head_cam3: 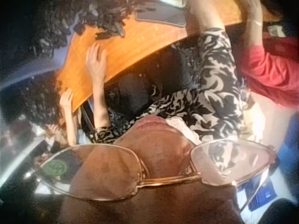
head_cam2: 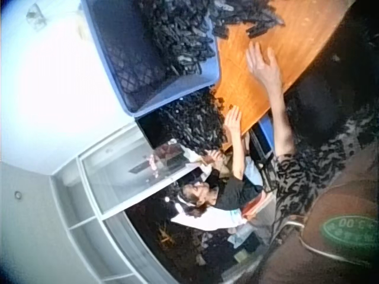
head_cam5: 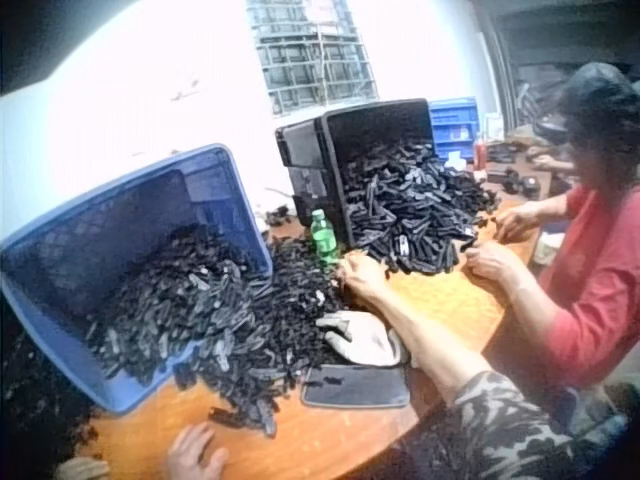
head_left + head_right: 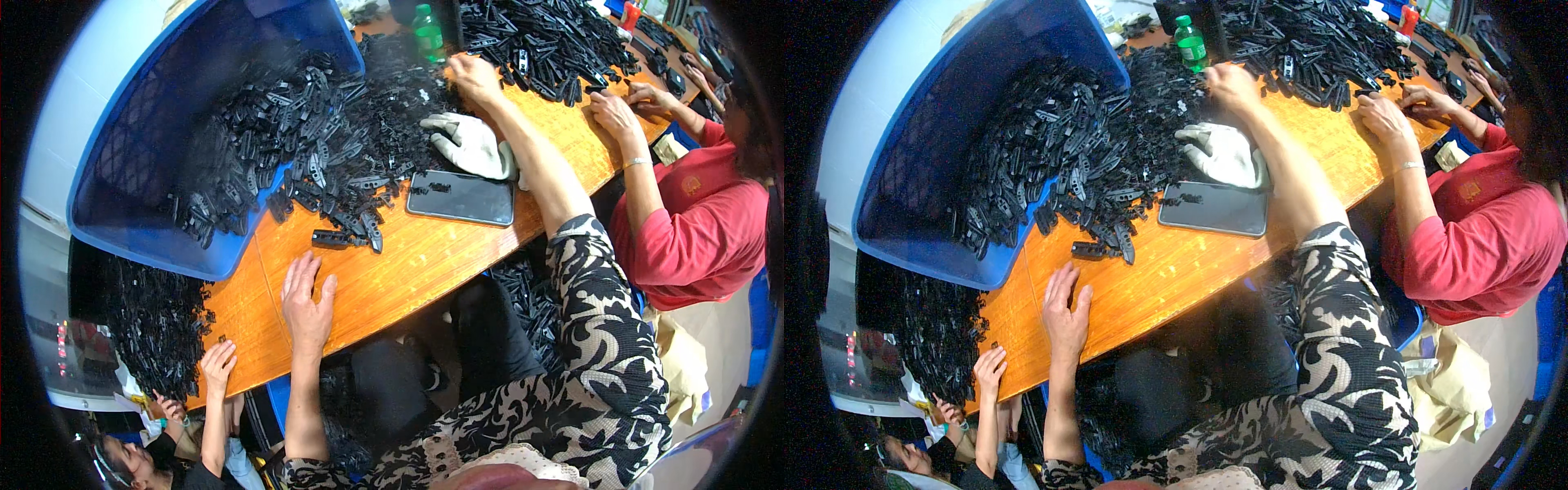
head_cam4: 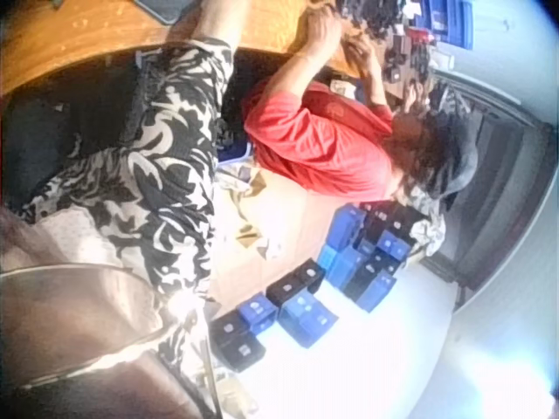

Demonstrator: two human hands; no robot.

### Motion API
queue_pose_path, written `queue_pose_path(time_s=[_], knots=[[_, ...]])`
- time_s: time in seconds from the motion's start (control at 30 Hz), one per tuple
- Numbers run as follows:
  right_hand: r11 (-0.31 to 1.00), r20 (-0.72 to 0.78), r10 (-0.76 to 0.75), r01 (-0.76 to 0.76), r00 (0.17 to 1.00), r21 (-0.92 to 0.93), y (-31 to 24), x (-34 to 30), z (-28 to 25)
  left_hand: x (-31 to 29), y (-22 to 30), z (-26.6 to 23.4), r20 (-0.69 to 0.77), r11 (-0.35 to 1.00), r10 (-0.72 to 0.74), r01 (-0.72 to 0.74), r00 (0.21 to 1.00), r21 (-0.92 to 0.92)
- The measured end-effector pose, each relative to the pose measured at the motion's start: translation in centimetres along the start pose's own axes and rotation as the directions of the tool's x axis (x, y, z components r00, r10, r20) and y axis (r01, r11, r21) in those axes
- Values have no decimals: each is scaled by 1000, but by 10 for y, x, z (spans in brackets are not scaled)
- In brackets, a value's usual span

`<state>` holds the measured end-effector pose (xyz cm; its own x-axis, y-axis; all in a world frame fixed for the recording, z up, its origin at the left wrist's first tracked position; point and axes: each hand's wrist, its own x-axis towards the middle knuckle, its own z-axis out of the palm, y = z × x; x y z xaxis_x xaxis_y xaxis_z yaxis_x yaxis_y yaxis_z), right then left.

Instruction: The person assembles small plastic components by joining parts together by hand at a workbench and dropping the assembled pieces into a storage bin.

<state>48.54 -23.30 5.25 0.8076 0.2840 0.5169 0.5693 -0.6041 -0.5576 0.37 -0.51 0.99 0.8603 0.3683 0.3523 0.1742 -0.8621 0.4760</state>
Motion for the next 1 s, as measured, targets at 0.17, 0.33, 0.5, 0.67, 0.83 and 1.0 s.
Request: queue_pose_path(time_s=[0.17,0.33,0.5,0.67,0.83,1.0], knots=[[887,61,5,23,998,-462,46,-22,-8,-2,-3,-1,-10,1000,-13,13,1000,3],[955,212,-8,-55,977,291,7,-39,9,-6,-6,-1,-16,999,-25,26,1000,23],[910,252,-14,-92,968,404,-50,-31,-8,-4,-2,2,-11,1000,-13,13,1000,5],[972,304,-231,203,924,120,-85,-40,-46,-4,-9,8,-22,1000,-3,3,1000,24],[844,315,-85,237,945,-482,-98,-142,-92,-3,-18,14,-49,1000,31,-30,998,5],[904,330,2,139,944,-404,-73,-187,-79,-4,-18,8,-84,998,53,-49,995,46]])
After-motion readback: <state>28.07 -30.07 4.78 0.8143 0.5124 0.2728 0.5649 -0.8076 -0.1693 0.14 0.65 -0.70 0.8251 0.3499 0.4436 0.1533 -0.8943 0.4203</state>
